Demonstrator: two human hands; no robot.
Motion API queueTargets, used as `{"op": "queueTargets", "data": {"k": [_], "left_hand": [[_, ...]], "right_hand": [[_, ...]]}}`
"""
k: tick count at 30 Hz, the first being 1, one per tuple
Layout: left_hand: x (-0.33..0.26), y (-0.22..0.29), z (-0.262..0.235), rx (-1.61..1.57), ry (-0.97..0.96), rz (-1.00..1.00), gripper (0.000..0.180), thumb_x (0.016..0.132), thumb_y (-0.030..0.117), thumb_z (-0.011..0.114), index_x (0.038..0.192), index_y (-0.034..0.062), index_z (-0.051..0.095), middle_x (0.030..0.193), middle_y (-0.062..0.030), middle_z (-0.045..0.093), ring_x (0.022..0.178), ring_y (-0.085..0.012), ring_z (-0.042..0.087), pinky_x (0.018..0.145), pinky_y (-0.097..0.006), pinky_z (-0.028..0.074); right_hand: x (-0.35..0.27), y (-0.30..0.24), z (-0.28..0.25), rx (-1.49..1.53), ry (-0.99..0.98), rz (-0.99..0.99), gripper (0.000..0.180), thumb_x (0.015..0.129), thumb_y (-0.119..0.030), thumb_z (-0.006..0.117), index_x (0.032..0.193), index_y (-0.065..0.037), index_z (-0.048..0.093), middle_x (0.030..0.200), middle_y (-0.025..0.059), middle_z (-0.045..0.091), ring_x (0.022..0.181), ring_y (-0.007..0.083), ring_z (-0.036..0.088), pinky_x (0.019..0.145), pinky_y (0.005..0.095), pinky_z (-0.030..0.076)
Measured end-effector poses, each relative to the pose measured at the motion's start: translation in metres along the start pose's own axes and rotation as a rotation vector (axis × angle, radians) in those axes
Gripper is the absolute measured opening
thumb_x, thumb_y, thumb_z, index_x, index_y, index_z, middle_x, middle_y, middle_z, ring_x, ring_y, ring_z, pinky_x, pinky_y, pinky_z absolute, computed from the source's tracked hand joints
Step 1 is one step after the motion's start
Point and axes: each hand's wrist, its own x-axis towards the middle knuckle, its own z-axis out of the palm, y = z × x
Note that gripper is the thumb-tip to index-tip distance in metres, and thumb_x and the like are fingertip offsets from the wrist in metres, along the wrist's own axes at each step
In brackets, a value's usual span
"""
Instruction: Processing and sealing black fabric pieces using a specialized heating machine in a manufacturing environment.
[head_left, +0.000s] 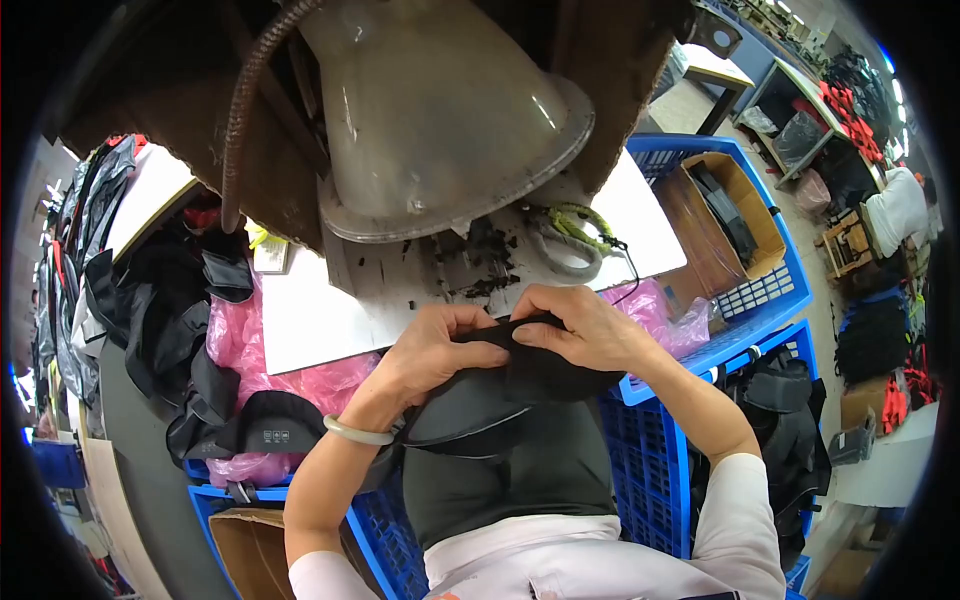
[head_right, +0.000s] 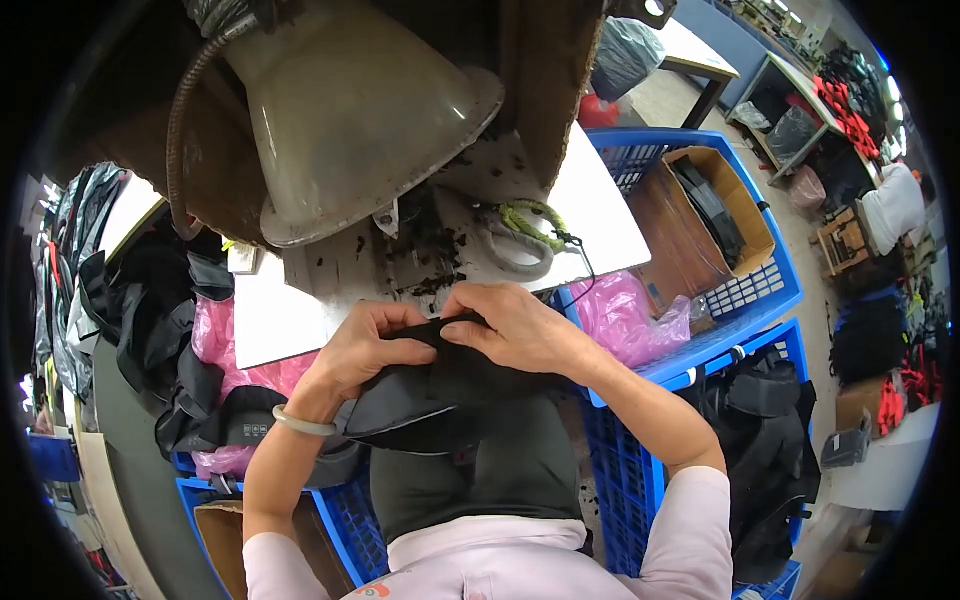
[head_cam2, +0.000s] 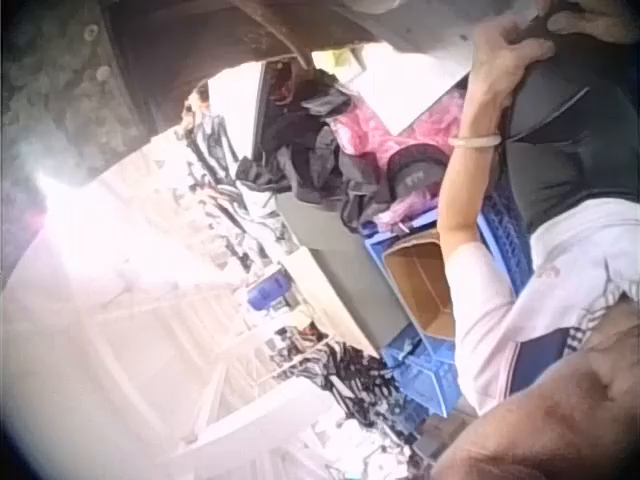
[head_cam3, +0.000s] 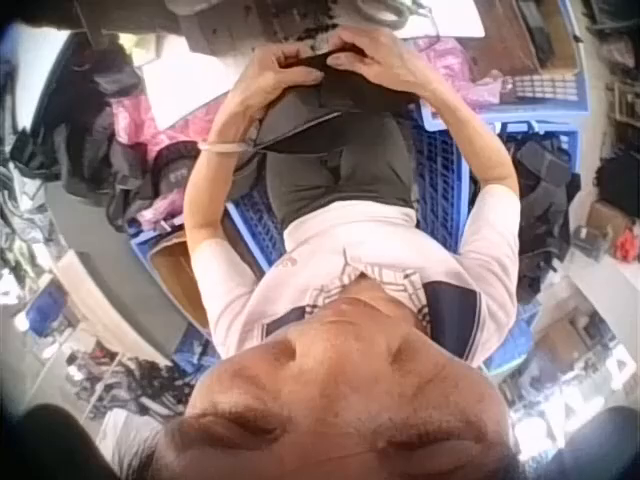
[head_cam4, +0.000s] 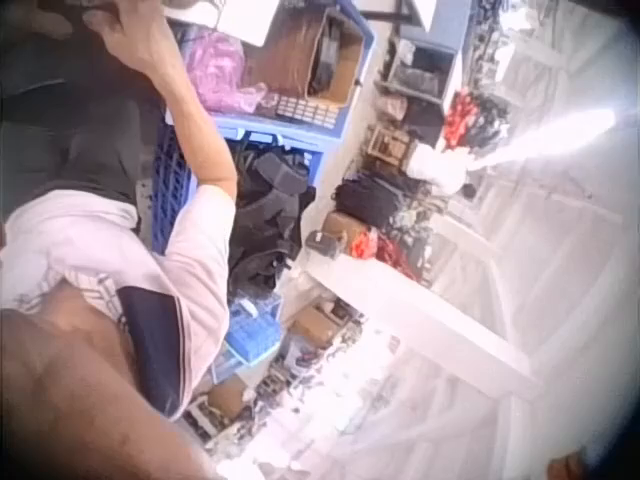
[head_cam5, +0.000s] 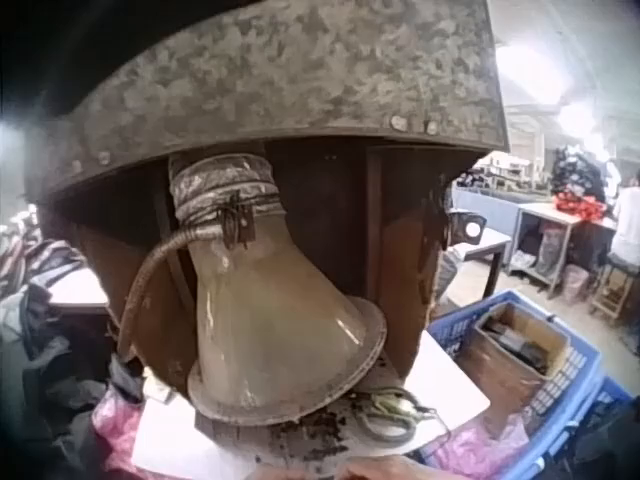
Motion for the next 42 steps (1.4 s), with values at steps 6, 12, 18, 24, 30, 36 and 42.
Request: {"op": "queueTargets", "data": {"k": [6,12,18,24,30,36,42], "left_hand": [[0.006,0.017,-0.019,-0.02,0.023,-0.023,0.018,0.07,0.003,0.066,0.087,-0.0031,0.065,0.075,-0.0042,0.062,0.065,-0.0084,0.055,0.06,-0.021,0.045],[0.024,0.017,-0.041,-0.263,0.037,0.008,0.022,0.069,-0.001,0.065,0.09,-0.0048,0.064,0.079,-0.0074,0.064,0.067,-0.0125,0.059,0.062,-0.023,0.049],[0.038,0.016,-0.05,-0.461,0.222,-0.013,0.039,0.071,-0.006,0.064,0.109,-0.0059,0.056,0.096,-0.0125,0.062,0.079,-0.0187,0.062,0.066,-0.029,0.055],[0.048,-0.008,-0.074,-0.54,0.299,0.133,0.034,0.081,-0.001,0.06,0.113,-0.0057,0.052,0.105,-0.0137,0.06,0.086,-0.0197,0.062,0.066,-0.028,0.056],[0.041,0.004,-0.071,-0.328,0.502,0.192,0.033,0.083,0.006,0.058,0.114,-0.0029,0.053,0.103,-0.0104,0.06,0.09,-0.0196,0.06,0.079,-0.029,0.051],[0.069,-0.014,-0.108,-0.094,0.529,0.294,0.029,0.079,0.005,0.058,0.107,-0.0016,0.056,0.096,-0.0102,0.061,0.088,-0.0203,0.06,0.082,-0.03,0.049],[0.074,-0.02,-0.111,-0.212,0.345,0.26,0.03,0.083,0.017,0.052,0.108,-0.0001,0.056,0.109,-0.0102,0.056,0.098,-0.019,0.054,0.088,-0.029,0.042]], "right_hand": [[0.026,0.008,-0.013,0.236,-0.122,0.087,0.022,0.073,-0.015,0.068,0.085,0.002,0.06,0.071,0.0064,0.06,0.068,0.0099,0.053,0.062,0.0256,0.042],[0.055,0.016,-0.02,0.554,-0.141,0.159,0.019,0.075,-0.01,0.067,0.09,0.002,0.062,0.077,0.0005,0.061,0.073,0.006,0.053,0.064,0.022,0.042],[0.07,0.008,-0.028,0.868,-0.078,0.282,0.028,0.076,-0.005,0.065,0.103,0.003,0.061,0.089,0.0048,0.064,0.078,0.0101,0.058,0.072,0.0205,0.046],[0.076,0.01,-0.033,1.182,0.032,0.385,0.034,0.071,0.003,0.067,0.104,0.005,0.061,0.098,0.0109,0.064,0.087,0.0184,0.061,0.076,0.0241,0.049],[0.077,0.01,-0.026,1.017,0.175,0.372,0.037,0.069,-0.001,0.07,0.104,0.0,0.062,0.095,0.0086,0.065,0.077,0.0175,0.061,0.062,0.0241,0.05],[0.085,0.001,-0.048,0.458,0.06,0.596,0.04,0.065,-0.028,0.072,0.102,-0.015,0.067,0.104,0.0036,0.061,0.095,0.0197,0.054,0.069,0.0328,0.046],[0.118,0.063,-0.024,0.578,0.102,0.201,0.036,0.06,-0.021,0.075,0.093,-0.007,0.068,0.083,0.0095,0.061,0.078,0.0187,0.055,0.061,0.0324,0.046]]}}
